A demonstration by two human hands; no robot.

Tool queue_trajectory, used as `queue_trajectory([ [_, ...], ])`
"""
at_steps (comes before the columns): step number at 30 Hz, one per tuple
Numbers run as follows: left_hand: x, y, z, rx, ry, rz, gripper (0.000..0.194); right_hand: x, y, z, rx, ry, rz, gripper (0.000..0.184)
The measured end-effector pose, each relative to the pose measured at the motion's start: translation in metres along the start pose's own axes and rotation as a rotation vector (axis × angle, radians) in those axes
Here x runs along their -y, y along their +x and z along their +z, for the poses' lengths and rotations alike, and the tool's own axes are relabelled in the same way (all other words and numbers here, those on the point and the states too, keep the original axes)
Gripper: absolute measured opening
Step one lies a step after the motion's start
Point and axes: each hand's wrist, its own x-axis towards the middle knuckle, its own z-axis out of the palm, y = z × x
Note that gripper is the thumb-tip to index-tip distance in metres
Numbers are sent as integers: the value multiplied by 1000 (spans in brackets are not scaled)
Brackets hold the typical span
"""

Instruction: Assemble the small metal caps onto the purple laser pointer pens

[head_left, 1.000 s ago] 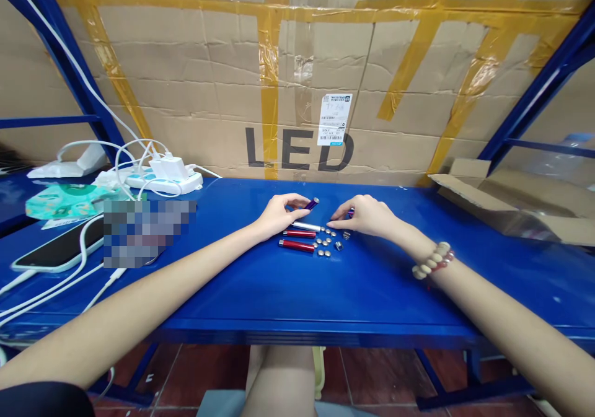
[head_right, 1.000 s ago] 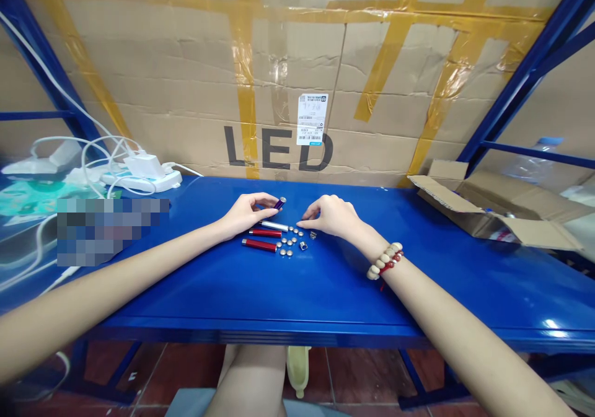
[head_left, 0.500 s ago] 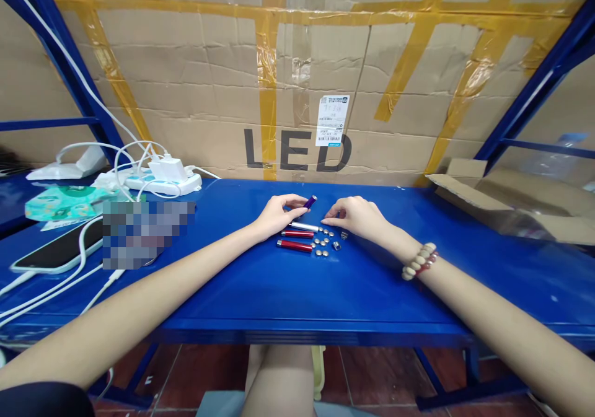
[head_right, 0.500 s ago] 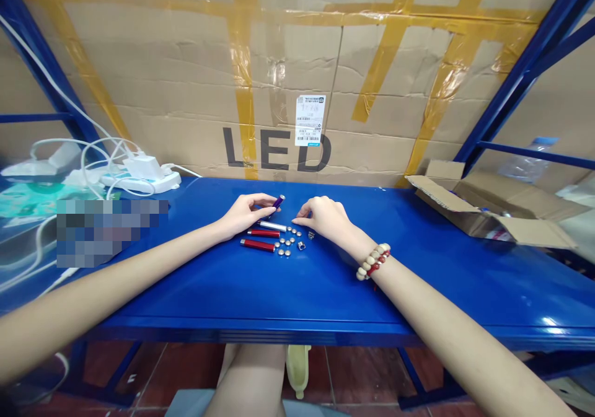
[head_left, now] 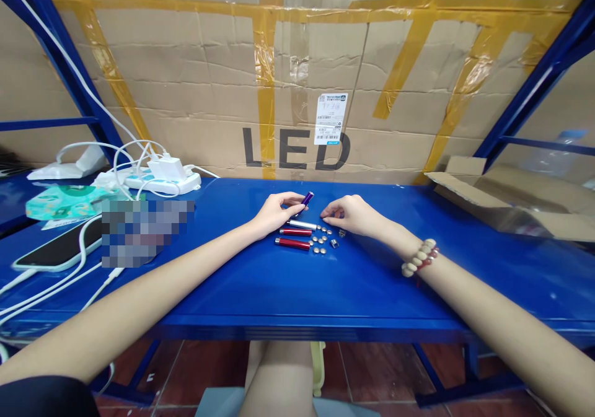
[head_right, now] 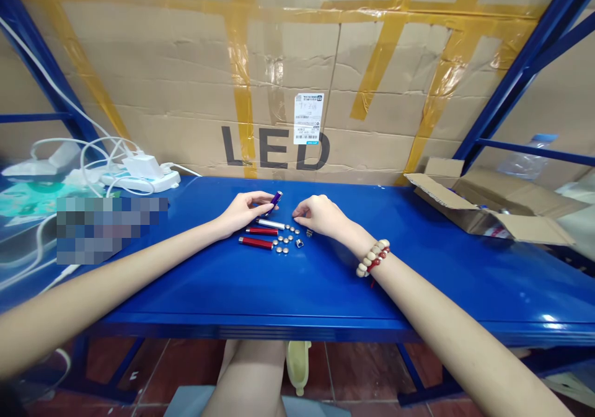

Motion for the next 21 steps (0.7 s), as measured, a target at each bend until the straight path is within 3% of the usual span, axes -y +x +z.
queue_trajectory([
  [5,1,0,0,10,-7,3,28,7,-1,1,20,104,15,16],
  [12,-2,0,0,41,39,0,28,-1,-1,4,-4,104,-16,13],
  [14,-3,-1,0,46,50,1,28,-1,-1,4,-96,84,-6,13],
  [18,-2,0,0,73,52,22,29,6,-3,3,-420,135,-63,17],
  [21,1,0,0,85,62,42,30,13,-5,2,-520,174,-154,19],
])
